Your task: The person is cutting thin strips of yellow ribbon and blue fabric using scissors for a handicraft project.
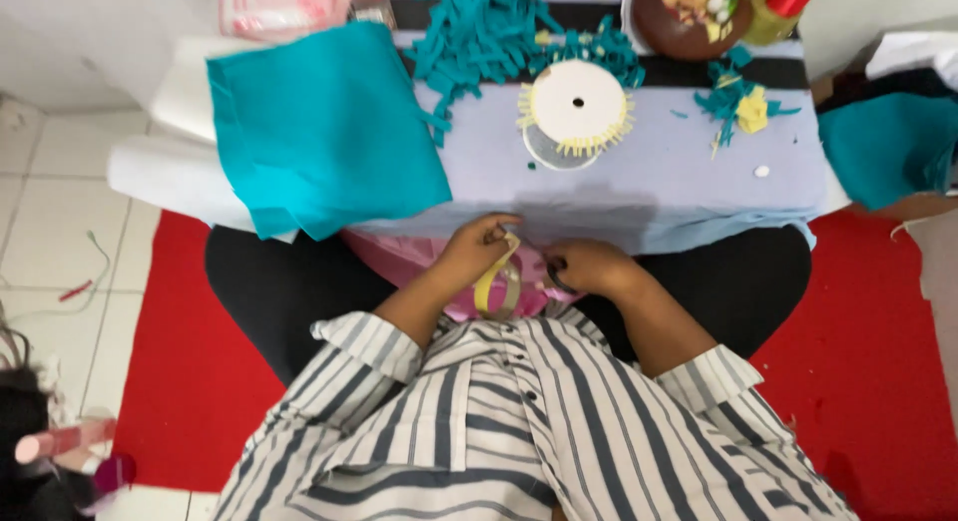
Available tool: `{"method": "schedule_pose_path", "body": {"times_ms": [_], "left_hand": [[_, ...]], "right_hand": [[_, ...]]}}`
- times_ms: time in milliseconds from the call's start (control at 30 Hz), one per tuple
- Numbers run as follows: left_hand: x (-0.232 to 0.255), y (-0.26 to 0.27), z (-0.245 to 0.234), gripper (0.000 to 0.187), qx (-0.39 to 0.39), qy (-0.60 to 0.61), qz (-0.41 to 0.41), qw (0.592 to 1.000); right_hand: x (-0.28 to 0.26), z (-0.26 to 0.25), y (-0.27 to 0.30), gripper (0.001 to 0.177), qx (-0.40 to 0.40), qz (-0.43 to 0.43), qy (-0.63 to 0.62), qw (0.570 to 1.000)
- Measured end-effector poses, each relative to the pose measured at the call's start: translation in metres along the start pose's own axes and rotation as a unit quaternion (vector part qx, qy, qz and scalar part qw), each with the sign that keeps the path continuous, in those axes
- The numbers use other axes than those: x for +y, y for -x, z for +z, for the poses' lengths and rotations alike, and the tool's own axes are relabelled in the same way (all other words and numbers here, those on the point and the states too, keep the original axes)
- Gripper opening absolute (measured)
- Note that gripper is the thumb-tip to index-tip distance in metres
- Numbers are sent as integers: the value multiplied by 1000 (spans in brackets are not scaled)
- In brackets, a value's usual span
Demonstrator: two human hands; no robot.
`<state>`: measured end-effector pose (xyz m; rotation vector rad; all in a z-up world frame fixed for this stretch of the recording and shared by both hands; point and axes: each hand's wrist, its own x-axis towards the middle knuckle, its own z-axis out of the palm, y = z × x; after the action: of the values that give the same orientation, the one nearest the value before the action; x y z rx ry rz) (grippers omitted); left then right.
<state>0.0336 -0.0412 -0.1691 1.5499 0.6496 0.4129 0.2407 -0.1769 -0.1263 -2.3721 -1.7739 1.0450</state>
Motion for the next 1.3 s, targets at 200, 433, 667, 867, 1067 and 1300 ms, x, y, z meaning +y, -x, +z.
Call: {"method": "schedule_pose_path", "body": {"times_ms": [200,433,667,867,1067,1300], "left_hand": [[74,25,-15,43,11,-14,63,998],[227,21,-73,53,-63,-123,227,964],[232,-10,-94,62,-81,-54,214,972],[204,-11,-79,75,-107,-61,183,975],[207,0,-76,81,-92,-113,201,969],[199,4,-79,75,-117,-142,228,956]], "right_hand": [[-28,-19,23,46,-52,8,25,998],[-10,-4,-5,53,-22,3,15,1000],[-72,-40,56,52,-18,22,-160,987],[-123,-77,95,31,387,-152,-335,846],[-171,-123,80,41,460,-186,-186,848],[-162,-108,65,32,430,-184,-245,849]]}}
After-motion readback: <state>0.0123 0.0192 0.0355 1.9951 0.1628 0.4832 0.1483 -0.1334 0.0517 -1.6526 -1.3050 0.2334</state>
